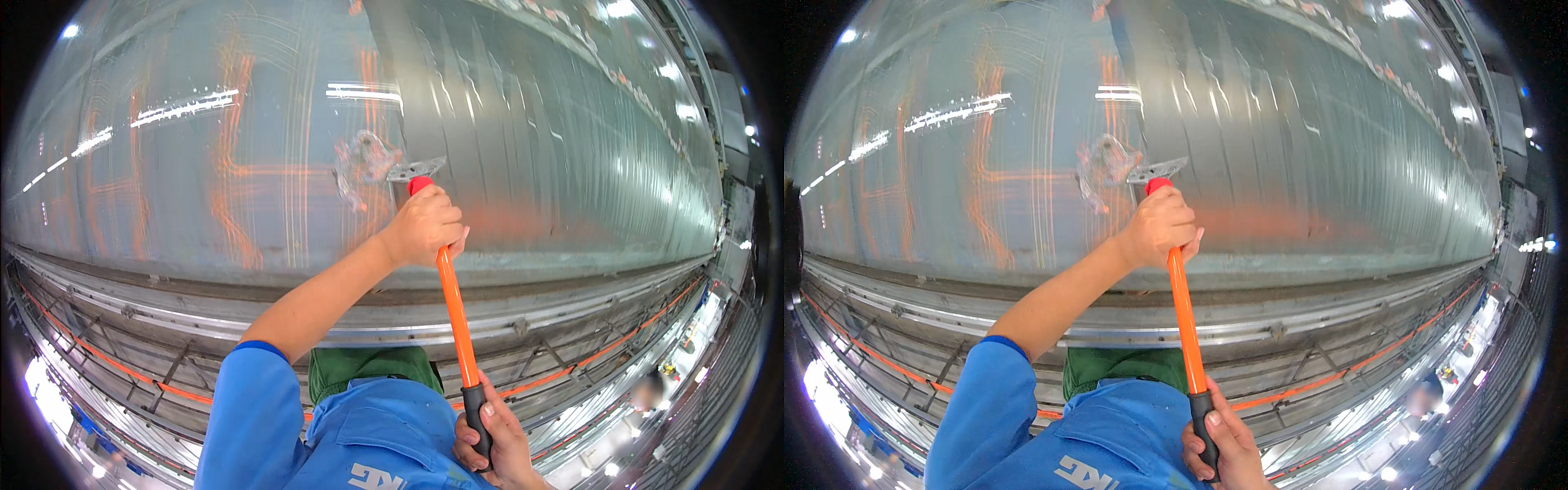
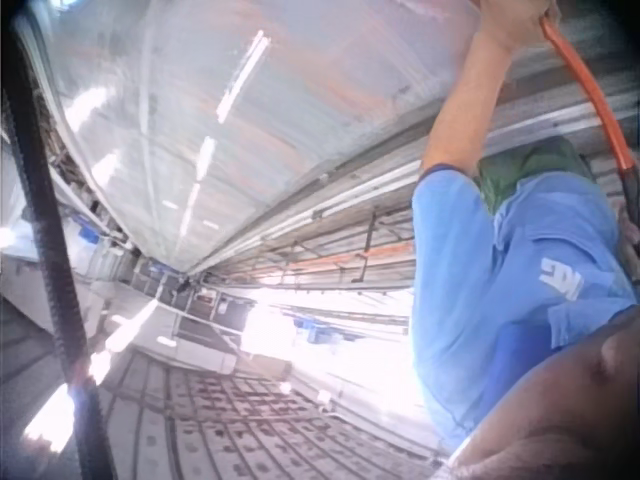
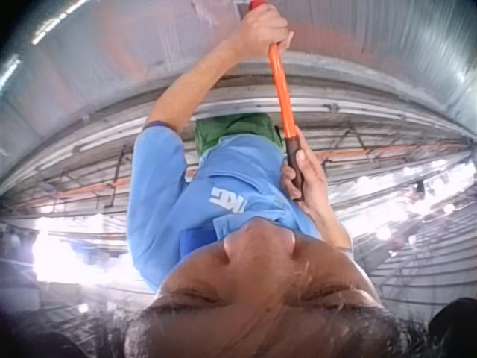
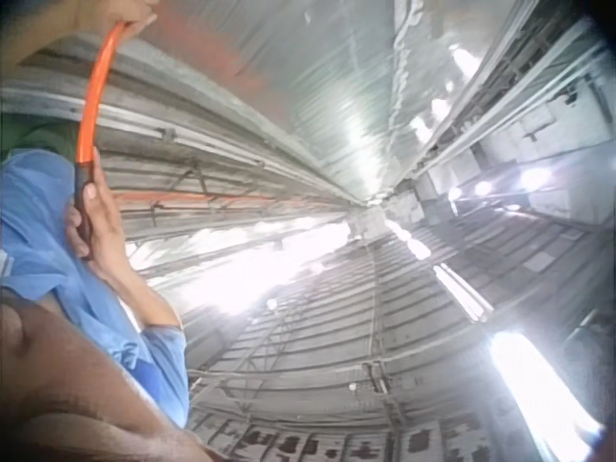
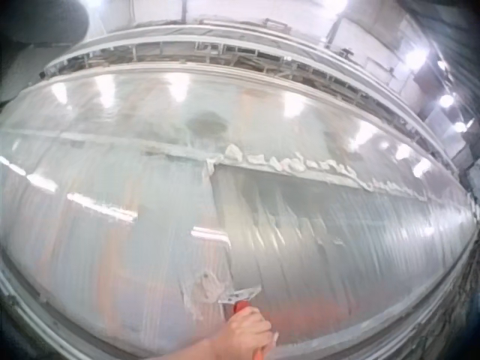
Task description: The person walks along a long industrial production line and uses a long-handled scraper to remove dried residue from a large transparent plastic sheet. The person repeatedly scrapes the surface, lifting off flakes of material.
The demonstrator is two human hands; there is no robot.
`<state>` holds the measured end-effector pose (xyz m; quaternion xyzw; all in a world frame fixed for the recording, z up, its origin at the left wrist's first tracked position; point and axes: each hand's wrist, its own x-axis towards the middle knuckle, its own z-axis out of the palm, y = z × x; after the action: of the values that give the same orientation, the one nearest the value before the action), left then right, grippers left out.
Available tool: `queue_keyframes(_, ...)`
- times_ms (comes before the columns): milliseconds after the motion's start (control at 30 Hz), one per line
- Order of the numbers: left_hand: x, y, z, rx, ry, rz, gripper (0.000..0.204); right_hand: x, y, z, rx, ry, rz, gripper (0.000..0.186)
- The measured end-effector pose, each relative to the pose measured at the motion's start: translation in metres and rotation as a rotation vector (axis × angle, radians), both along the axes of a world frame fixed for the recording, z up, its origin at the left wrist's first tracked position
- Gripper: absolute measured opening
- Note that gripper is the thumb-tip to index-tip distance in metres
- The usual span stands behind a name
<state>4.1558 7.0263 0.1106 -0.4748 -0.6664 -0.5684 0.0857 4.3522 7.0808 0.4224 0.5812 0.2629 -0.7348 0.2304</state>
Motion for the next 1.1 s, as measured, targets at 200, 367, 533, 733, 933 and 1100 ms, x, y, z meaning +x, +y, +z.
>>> queue_keyframes(200, -0.16, 0.01, -0.019, -0.036, 0.101, 0.132, 0.031, -0.139, 0.023, -0.025, -0.099, 0.16, -0.053, 0.067)
queue_keyframes(367, -0.301, 0.017, -0.031, -0.051, 0.212, 0.117, 0.021, -0.237, 0.04, -0.076, -0.006, 0.277, -0.024, 0.054)
queue_keyframes(533, -0.252, 0.018, -0.011, -0.261, 0.186, -0.009, 0.023, -0.177, 0.048, -0.079, 0.017, 0.395, 0.002, 0.057)
queue_keyframes(733, -0.016, 0.024, 0.017, -0.05, 0.071, 0.026, 0.032, 0.036, 0.035, -0.026, 0.127, 0.294, 0.072, 0.066)
queue_keyframes(933, 0.174, 0.003, 0.023, -0.065, -0.016, -0.013, 0.029, 0.191, 0.014, 0.0, 0.131, 0.108, -0.019, 0.064)
queue_keyframes(1100, 0.214, -0.024, 0.01, -0.095, -0.075, 0.013, 0.032, 0.223, 0.005, -0.005, 0.047, 0.064, 0.032, 0.063)
